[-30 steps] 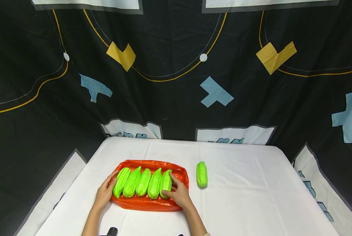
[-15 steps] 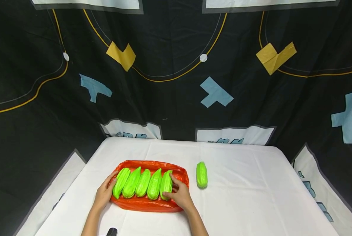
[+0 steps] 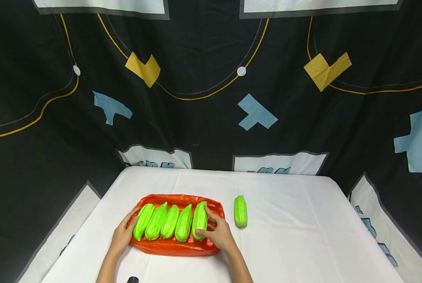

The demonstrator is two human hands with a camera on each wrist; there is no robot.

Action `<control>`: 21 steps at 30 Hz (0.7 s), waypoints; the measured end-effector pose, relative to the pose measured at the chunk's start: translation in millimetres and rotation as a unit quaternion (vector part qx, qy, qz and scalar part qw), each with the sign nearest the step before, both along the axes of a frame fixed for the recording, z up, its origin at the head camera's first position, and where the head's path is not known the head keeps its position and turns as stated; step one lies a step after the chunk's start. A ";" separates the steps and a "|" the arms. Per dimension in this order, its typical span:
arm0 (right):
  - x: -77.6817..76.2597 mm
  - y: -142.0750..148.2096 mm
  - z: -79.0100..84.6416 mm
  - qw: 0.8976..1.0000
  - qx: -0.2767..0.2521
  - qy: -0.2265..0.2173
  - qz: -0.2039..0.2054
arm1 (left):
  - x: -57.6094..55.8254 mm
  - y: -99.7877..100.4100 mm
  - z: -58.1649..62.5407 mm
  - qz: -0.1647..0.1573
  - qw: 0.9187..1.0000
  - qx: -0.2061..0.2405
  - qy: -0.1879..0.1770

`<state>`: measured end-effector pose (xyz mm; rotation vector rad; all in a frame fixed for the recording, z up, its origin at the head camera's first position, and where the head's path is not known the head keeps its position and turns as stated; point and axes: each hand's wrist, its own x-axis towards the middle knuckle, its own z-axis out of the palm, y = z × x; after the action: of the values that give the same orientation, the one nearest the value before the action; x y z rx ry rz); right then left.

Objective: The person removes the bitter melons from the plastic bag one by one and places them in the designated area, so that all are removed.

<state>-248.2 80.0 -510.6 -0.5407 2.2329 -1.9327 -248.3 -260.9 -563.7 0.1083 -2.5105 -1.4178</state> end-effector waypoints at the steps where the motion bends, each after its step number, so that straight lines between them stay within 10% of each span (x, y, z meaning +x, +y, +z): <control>1: -1.0 0.9 -0.7 1.000 0.003 0.002 -0.002 | 0.1 -0.4 -0.6 0.000 1.000 0.000 0.000; 21: -18.8 56.3 31.7 0.993 0.010 0.002 -0.118 | -0.2 -1.1 -2.0 0.000 1.000 0.002 0.003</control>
<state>-267.0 136.2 -479.0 -0.2876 2.4116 -2.0125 -248.4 -262.0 -565.7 0.1039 -2.5031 -1.4228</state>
